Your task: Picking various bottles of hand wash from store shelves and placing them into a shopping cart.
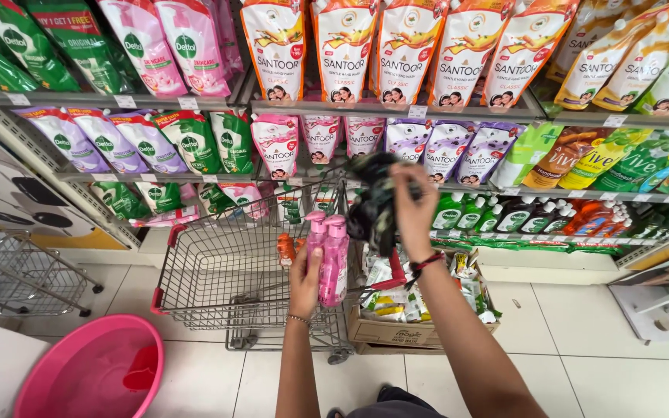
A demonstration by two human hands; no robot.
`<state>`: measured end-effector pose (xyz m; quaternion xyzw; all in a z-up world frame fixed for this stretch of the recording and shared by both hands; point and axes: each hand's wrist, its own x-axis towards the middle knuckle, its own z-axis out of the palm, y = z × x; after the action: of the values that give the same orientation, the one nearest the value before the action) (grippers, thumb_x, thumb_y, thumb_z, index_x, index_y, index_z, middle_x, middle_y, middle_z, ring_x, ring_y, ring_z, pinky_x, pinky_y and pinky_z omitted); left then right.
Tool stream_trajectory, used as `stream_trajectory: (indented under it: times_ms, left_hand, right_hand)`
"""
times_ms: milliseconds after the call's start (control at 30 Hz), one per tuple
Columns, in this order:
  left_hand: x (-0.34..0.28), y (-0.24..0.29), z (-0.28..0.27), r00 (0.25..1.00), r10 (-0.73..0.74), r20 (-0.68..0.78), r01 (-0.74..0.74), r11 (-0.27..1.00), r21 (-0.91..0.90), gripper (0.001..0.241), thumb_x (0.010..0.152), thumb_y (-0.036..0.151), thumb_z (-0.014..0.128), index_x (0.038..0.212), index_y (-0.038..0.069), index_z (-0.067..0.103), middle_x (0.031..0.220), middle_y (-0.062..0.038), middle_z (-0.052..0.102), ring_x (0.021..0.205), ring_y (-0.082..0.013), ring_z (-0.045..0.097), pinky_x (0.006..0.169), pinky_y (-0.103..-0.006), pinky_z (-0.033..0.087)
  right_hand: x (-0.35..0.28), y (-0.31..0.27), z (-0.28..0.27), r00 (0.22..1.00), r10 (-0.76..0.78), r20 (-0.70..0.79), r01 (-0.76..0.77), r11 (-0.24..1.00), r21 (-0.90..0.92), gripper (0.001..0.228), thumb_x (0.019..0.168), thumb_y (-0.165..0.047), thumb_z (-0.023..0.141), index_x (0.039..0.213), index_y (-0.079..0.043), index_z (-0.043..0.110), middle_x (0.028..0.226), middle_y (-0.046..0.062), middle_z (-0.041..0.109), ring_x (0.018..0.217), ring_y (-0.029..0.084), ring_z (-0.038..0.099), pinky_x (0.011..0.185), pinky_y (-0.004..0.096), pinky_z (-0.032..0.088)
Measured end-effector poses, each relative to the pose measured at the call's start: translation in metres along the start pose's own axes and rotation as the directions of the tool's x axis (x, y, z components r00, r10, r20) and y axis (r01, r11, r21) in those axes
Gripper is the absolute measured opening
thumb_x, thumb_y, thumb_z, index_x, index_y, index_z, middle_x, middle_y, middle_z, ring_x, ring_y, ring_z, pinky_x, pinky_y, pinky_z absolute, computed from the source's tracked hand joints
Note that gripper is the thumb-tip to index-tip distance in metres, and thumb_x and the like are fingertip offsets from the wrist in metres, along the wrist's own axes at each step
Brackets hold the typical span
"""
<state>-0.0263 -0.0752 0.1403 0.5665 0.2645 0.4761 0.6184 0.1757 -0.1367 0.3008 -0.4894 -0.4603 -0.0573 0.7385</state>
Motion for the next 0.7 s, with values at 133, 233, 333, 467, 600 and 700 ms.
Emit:
stream_trajectory:
  times_ms: [133, 233, 333, 467, 600, 700]
  left_hand:
    - [0.009, -0.021, 0.008, 0.985, 0.157, 0.066, -0.150, 0.983, -0.107, 0.035, 0.115, 0.032, 0.054, 0.129, 0.000, 0.054, 0.118, -0.008, 0.065, 0.107, -0.0137, 0.061, 0.095, -0.0306, 0.051]
    - [0.007, -0.017, 0.011, 0.999, 0.008, 0.039, -0.003, 0.993, -0.122, 0.048, 0.110, 0.037, 0.049, 0.144, 0.004, 0.051, 0.124, -0.007, 0.066, 0.108, -0.0128, 0.064, 0.093, -0.0297, 0.054]
    - [0.002, -0.019, 0.000, 0.949, -0.294, 0.112, 0.307, 0.944, -0.122, 0.059, 0.107, 0.049, 0.037, 0.144, 0.006, 0.053, 0.123, -0.006, 0.070, 0.111, -0.0133, 0.071, 0.093, -0.0276, 0.058]
    - [-0.001, -0.011, 0.003, 0.895, -0.319, 0.312, 0.428, 0.813, -0.396, 0.061, 0.102, 0.055, 0.036, 0.146, 0.014, 0.048, 0.123, -0.007, 0.066, 0.106, -0.0161, 0.066, 0.089, -0.0332, 0.057]
    - [0.003, 0.007, -0.001, 0.940, -0.329, 0.086, 0.336, 0.938, -0.089, 0.063, 0.101, 0.056, 0.040, 0.140, 0.008, 0.055, 0.122, -0.006, 0.070, 0.105, -0.0126, 0.070, 0.089, -0.0275, 0.057]
    - [0.010, -0.034, -0.009, 0.978, -0.206, 0.018, 0.204, 0.976, 0.072, 0.070, 0.109, 0.057, 0.042, 0.127, -0.005, 0.068, 0.107, -0.017, 0.072, 0.089, -0.0193, 0.066, 0.080, -0.0333, 0.055]
  right_hand:
    - [-0.047, -0.013, 0.018, 0.864, 0.207, 0.458, -0.151, 0.976, -0.157, 0.036, 0.096, -0.033, 0.071, 0.112, -0.002, 0.073, 0.110, 0.013, 0.074, 0.105, 0.022, 0.070, 0.096, 0.036, 0.051]
    - [-0.053, -0.017, 0.017, 0.749, 0.297, 0.592, -0.192, 0.953, -0.236, 0.063, 0.086, -0.047, 0.077, 0.121, 0.003, 0.069, 0.121, 0.019, 0.072, 0.114, 0.027, 0.069, 0.103, 0.040, 0.050]
    - [-0.052, 0.006, 0.008, 0.679, 0.291, 0.674, -0.168, 0.955, -0.243, 0.076, 0.083, -0.053, 0.079, 0.125, 0.008, 0.066, 0.138, 0.027, 0.060, 0.129, 0.033, 0.059, 0.110, 0.043, 0.044]
    - [-0.055, 0.014, 0.003, 0.613, 0.294, 0.733, -0.174, 0.956, -0.237, 0.087, 0.084, -0.050, 0.080, 0.139, 0.011, 0.052, 0.149, 0.031, 0.049, 0.141, 0.037, 0.048, 0.116, 0.043, 0.036]
    - [-0.054, -0.013, 0.005, 0.660, 0.232, 0.714, -0.102, 0.970, -0.221, 0.065, 0.092, -0.042, 0.075, 0.131, 0.008, 0.061, 0.139, 0.024, 0.058, 0.129, 0.033, 0.057, 0.108, 0.040, 0.043]
    - [-0.051, -0.023, 0.007, 0.702, 0.202, 0.683, -0.060, 0.972, -0.227, 0.048, 0.093, -0.036, 0.074, 0.119, 0.004, 0.068, 0.126, 0.017, 0.067, 0.111, 0.029, 0.069, 0.098, 0.038, 0.052]
